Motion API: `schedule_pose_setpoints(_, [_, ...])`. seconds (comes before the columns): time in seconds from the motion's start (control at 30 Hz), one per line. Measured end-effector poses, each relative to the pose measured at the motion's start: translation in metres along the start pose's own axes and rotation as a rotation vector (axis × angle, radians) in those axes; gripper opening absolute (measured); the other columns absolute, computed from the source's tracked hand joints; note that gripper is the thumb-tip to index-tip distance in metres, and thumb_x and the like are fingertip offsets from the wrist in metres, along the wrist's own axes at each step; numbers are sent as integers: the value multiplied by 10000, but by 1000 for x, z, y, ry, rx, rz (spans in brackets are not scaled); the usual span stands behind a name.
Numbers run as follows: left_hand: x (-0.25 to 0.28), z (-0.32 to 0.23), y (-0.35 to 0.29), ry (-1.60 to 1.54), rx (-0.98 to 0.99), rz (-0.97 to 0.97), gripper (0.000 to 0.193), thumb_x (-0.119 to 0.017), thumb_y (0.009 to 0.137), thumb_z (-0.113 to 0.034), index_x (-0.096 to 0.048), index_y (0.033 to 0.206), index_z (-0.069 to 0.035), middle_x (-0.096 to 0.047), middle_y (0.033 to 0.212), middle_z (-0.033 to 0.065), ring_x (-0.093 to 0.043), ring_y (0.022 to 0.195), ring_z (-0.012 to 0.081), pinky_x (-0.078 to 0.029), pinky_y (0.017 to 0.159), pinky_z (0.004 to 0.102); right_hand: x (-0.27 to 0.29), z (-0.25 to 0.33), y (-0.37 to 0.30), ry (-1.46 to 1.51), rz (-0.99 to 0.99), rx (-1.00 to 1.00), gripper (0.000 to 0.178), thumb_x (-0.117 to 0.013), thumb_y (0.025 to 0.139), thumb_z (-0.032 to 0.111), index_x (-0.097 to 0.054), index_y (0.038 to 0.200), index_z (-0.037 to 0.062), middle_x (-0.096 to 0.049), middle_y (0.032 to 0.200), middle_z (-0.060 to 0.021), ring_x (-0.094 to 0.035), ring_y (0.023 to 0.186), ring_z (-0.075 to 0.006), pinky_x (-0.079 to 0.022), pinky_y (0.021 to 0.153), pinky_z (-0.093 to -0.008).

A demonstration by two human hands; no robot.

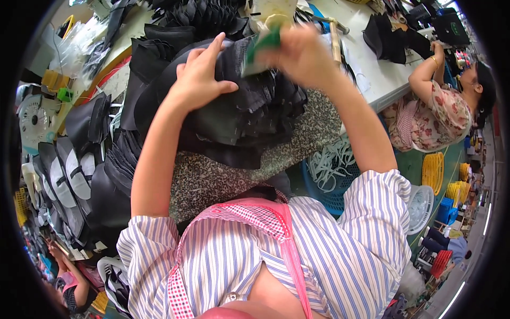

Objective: Applying glue to black shoe upper components using a handheld brush and liquid adhesive.

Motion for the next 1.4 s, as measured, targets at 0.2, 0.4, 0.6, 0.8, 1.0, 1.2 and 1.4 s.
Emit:
schedule_pose_setpoints(0.2, [11,8,-1,-50,-56,-86,634,-739,501,-229,-476,1058,-75,-514,957,109,-384,1049,266,-331,827,392,44,25,-24,315,26,73,115,-642,660,66,-586,755,33,-546,626,-24,-497,590,-118,-377,506,-244])
schedule_pose_setpoints(0.4, [25,6,-32,-1174,-83,-317,375,-630,659,-9,-436,980,-28,-534,780,41,-537,690,167,-427,613,245,52,-149,-19,-185,-487,-351,194,-643,705,238,-599,752,55,-582,686,-100,-556,591,-217,-411,528,-305])
schedule_pose_setpoints(0.6, [161,104,-111,-1218,139,-917,354,-489,748,39,-432,1094,-12,-551,857,74,-553,753,156,-463,662,248,16,-202,-21,317,-363,-430,192,-637,713,220,-621,717,28,-617,667,-74,-562,569,-119,-426,537,-261])
schedule_pose_setpoints(0.8, [303,161,-219,-735,203,-1172,399,-486,739,36,-406,1130,29,-525,1026,149,-545,894,226,-447,790,320,4,-176,-25,-356,-383,-390,227,-629,721,261,-606,775,41,-561,618,-100,-536,571,-228,-406,565,-308])
schedule_pose_setpoints(1.0, [333,202,-221,-216,291,-1063,329,-512,716,-6,-503,1045,-2,-574,854,84,-536,744,128,-423,669,218,34,-219,-46,314,-522,-350,183,-617,763,170,-611,826,-2,-599,732,-19,-508,624,-70,-390,590,-196])
schedule_pose_setpoints(1.2, [200,315,-187,168,606,-599,371,-466,711,-107,-485,1072,-23,-554,1008,166,-529,951,291,-399,820,335,58,-235,-105,260,-613,-599,186,-605,773,155,-591,867,-5,-591,792,-18,-507,656,-67,-403,611,-200])
schedule_pose_setpoints(1.4, [202,241,-153,641,450,-693,349,-494,729,-105,-502,1075,-59,-569,967,136,-530,899,309,-400,802,371,105,-145,-101,795,-917,-423,103,-579,769,73,-566,866,40,-600,804,-50,-575,660,-123,-466,558,-245])
Point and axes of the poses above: each hand's wrist, its own y-axis towards the middle knuckle, its own x-axis out of the back of the hand, z = x × y, the point moved 10 cm from there along y, towards the middle knuckle
